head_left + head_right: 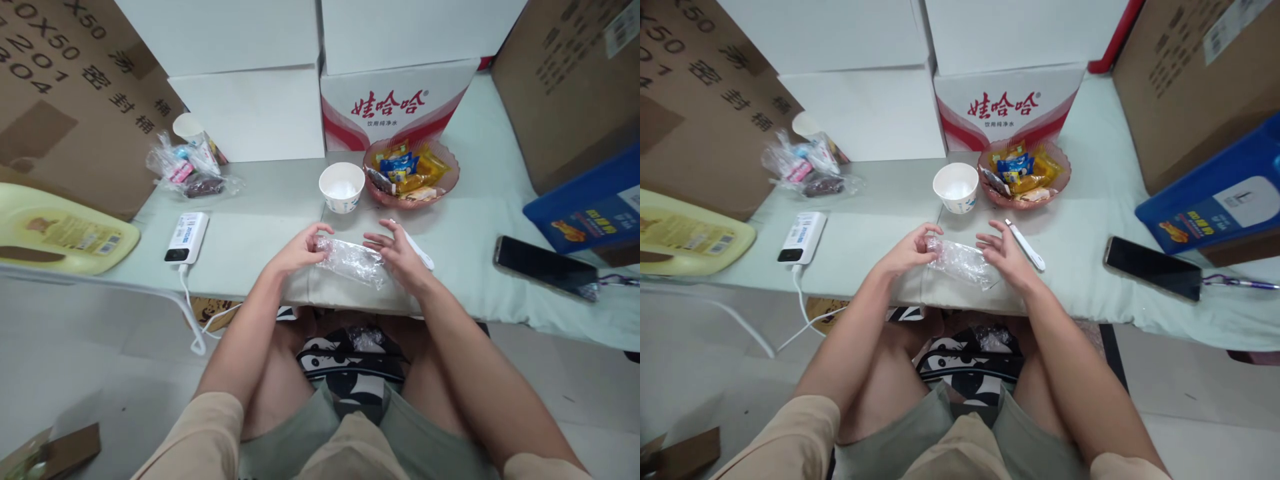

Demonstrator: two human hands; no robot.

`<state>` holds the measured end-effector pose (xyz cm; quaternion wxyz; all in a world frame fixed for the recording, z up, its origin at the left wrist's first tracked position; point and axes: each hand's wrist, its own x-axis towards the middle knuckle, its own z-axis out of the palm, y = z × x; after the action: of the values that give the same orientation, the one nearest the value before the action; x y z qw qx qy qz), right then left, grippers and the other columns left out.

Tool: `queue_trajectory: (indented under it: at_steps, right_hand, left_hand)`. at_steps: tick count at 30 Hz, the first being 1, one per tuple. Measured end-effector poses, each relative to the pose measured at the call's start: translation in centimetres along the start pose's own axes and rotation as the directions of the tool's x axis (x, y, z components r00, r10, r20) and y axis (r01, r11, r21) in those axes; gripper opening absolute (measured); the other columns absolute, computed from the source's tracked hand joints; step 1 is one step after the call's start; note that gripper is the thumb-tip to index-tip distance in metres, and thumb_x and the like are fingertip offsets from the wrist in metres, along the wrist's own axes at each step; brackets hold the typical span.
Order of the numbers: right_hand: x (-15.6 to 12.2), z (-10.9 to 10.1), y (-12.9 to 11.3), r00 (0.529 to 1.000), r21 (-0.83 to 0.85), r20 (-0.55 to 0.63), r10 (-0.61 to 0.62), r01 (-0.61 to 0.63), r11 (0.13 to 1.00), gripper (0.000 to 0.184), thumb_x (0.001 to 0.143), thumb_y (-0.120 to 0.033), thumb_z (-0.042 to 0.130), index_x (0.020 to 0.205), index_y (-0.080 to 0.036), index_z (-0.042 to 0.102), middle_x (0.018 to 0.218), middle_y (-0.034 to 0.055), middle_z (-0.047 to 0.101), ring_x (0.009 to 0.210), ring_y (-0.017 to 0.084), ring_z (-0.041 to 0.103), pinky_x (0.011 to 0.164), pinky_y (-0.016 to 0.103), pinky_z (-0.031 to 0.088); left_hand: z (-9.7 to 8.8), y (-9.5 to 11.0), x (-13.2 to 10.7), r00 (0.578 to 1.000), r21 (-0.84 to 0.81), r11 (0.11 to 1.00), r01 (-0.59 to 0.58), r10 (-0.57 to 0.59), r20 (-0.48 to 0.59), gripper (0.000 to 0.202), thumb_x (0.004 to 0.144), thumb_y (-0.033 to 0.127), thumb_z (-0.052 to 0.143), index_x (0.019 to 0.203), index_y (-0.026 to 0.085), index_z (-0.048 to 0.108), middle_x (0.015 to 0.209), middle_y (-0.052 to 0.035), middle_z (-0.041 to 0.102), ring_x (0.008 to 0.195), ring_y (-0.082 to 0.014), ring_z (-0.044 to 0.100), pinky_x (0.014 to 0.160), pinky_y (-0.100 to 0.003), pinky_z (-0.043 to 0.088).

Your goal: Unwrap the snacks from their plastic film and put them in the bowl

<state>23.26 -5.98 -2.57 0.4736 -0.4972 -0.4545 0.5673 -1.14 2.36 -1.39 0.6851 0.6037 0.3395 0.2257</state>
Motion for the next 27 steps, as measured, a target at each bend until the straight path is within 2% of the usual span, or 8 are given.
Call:
queue_trajectory:
  at_steps: [3,5,8,10,15,20,23,27]
  right_hand:
    - [0.2,0.9,0.3,0.999,-0.149,0.012,0.040,-0.037,0.988,0.058,0.065,-0.039,0.075,0.118,-0.023,0.057,0.096,0.0047,0.069,0.087,0.022,0.065,0.075,0.034,0.051]
    - [0.3,1.3,0.3,0.998,-0.207,-0.068,0.013,-0.027,0.978,0.033,0.066,-0.039,0.070,0.093,-0.020,0.063,0.081,0.0013,0.066,0.075,0.019,0.061,0.071,0.032,0.047]
    - [0.3,1.5,0.1,0.968,-0.259,-0.227,-0.105,0.044,0.965,0.018,0.070,-0.037,0.063,0.077,-0.020,0.062,0.074,-0.0002,0.063,0.072,0.018,0.058,0.073,0.032,0.045]
    - [0.3,1.6,0.0,0.954,-0.275,-0.250,-0.167,0.096,0.957,0.015,0.072,-0.034,0.061,0.078,-0.021,0.062,0.077,0.0000,0.065,0.074,0.018,0.058,0.075,0.032,0.045]
    - [0.0,2.6,0.5,0.975,-0.053,-0.120,-0.186,0.181,0.982,0.014,0.077,-0.035,0.063,0.083,-0.022,0.062,0.090,0.0005,0.069,0.088,0.019,0.062,0.084,0.032,0.047]
    - [-0.2,2.9,0.5,0.993,0.195,-0.046,-0.109,0.116,0.974,0.028,0.075,-0.040,0.067,0.099,-0.026,0.071,0.116,0.0041,0.071,0.112,0.024,0.062,0.091,0.037,0.049]
    - [-0.3,2.3,0.0,0.995,0.216,-0.080,-0.053,0.069,0.974,0.033,0.073,-0.039,0.068,0.103,-0.027,0.071,0.115,0.0052,0.072,0.113,0.025,0.063,0.089,0.037,0.050]
    - [-0.3,1.7,-0.6,0.989,0.211,-0.139,-0.045,0.074,0.975,0.026,0.072,-0.038,0.063,0.092,-0.024,0.070,0.098,0.0042,0.072,0.099,0.022,0.065,0.083,0.035,0.050]
  left_hand:
    - [-0.5,-0.3,0.1,0.999,0.057,0.998,-0.030,0.031,-0.010,0.071,0.068,0.021,0.077,0.131,0.024,0.045,0.088,0.0007,0.064,0.070,-0.0105,0.060,0.067,-0.024,0.048]
    - [-1.0,-0.5,0.1,0.977,0.155,0.984,-0.089,0.117,-0.180,0.070,0.065,0.024,0.078,0.128,0.024,0.048,0.105,-0.0043,0.064,0.080,-0.0131,0.063,0.073,-0.027,0.050]
    - [-0.6,-0.5,0.1,0.812,0.398,0.908,-0.135,0.331,-0.481,0.034,0.072,0.030,0.073,0.101,0.020,0.058,0.098,-0.0044,0.064,0.084,-0.0148,0.062,0.078,-0.030,0.051]
    - [0.7,-0.4,0.0,0.764,0.533,0.834,-0.140,0.433,-0.478,0.018,0.080,0.032,0.066,0.090,0.019,0.060,0.088,-0.0041,0.065,0.085,-0.0167,0.063,0.082,-0.033,0.051]
    - [5.3,-0.2,0.8,0.909,0.510,0.823,-0.252,0.382,-0.167,0.066,0.072,0.045,0.079,0.129,0.020,0.057,0.135,-0.0130,0.062,0.123,-0.0276,0.059,0.102,-0.039,0.048]
    - [4.9,-0.8,1.8,0.938,0.347,0.927,-0.144,0.239,-0.249,0.038,0.080,0.044,0.069,0.104,0.015,0.070,0.100,-0.0089,0.075,0.092,-0.0229,0.068,0.085,-0.034,0.053]
    - [2.3,0.1,2.3,0.817,0.373,0.922,-0.101,0.291,-0.498,0.031,0.077,0.041,0.069,0.094,0.016,0.070,0.091,-0.0061,0.073,0.082,-0.0207,0.066,0.077,-0.032,0.052]
    - [-0.3,4.6,5.2,0.520,0.716,0.698,-0.012,0.616,-0.592,0.013,0.075,0.026,0.064,0.084,0.018,0.067,0.091,-0.0046,0.068,0.092,-0.0194,0.063,0.084,-0.030,0.050]
